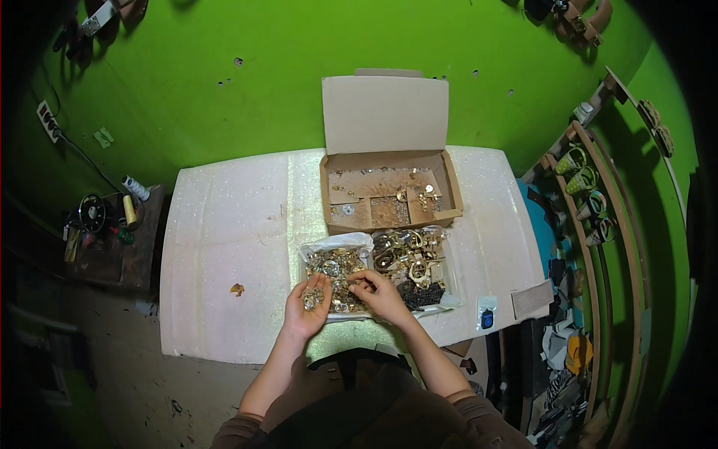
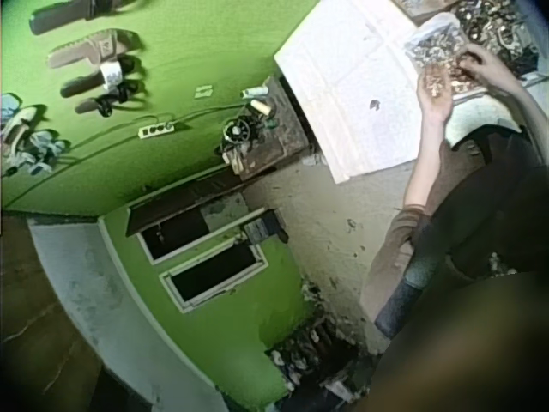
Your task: Sorting through various small metal shoe buckles and hardware pieces from a container into a cardboard box.
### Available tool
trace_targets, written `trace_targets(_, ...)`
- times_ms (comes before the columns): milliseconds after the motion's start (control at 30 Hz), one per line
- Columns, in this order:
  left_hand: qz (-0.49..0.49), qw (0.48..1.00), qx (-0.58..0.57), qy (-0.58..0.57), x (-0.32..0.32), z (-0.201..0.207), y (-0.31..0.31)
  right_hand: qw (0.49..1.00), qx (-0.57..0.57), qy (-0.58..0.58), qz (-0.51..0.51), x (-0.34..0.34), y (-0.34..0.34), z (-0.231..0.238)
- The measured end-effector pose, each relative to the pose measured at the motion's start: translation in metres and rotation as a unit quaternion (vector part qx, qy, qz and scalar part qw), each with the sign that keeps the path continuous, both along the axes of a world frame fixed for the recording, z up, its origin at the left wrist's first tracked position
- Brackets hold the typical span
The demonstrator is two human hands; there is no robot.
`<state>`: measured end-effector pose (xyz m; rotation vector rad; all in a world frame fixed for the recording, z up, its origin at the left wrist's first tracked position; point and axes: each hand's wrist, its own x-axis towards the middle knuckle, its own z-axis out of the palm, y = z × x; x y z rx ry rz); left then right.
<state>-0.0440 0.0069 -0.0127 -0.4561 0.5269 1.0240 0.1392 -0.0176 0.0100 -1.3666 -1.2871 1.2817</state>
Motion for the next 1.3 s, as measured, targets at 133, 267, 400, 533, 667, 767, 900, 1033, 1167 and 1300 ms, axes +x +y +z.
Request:
trace_targets(133,-0.009,1.0,0.008,-0.014,0.002,-0.003,0.002,0.998,0.025,-0.049,-0.031,0.004,0.007,-0.001)
trace_targets(267,-0.018,1.0,0.003,0.02,0.005,0.004,0.003,0.999,0.003,0.014,-0.053,-0.007,0.018,-0.001)
trace_targets(400,-0.034,0.999,0.006,0.025,0.008,0.011,0.006,0.998,0.029,-0.062,-0.014,-0.015,0.014,0.013)
trace_targets(533,-0.083,0.991,0.073,0.081,0.012,0.002,0.005,0.973,0.136,-0.182,0.047,-0.022,0.009,0.018)
trace_targets(667,-0.137,0.978,0.145,0.066,0.021,-0.002,0.006,0.945,0.193,-0.252,0.084,-0.033,0.008,0.015)
trace_targets(767,-0.153,0.977,0.143,0.049,0.024,-0.001,0.004,0.93,0.193,-0.3,0.089,-0.039,0.012,0.013)
trace_targets(900,-0.137,0.98,0.143,0.036,0.024,-0.009,0.004,0.919,0.225,-0.308,0.099,-0.039,0.014,0.011)
trace_targets(1033,-0.111,0.986,0.12,0.016,0.018,-0.016,0.004,0.973,0.106,-0.176,0.105,-0.029,0.02,0.023)
trace_targets(1167,-0.087,0.986,0.136,-0.03,0.013,-0.017,0.007,0.99,0.059,-0.125,0.018,-0.015,0.025,0.021)
trace_targets(1300,-0.052,0.995,0.081,0.007,0.012,0.001,0.01,0.993,0.042,-0.106,-0.026,-0.005,0.026,0.011)
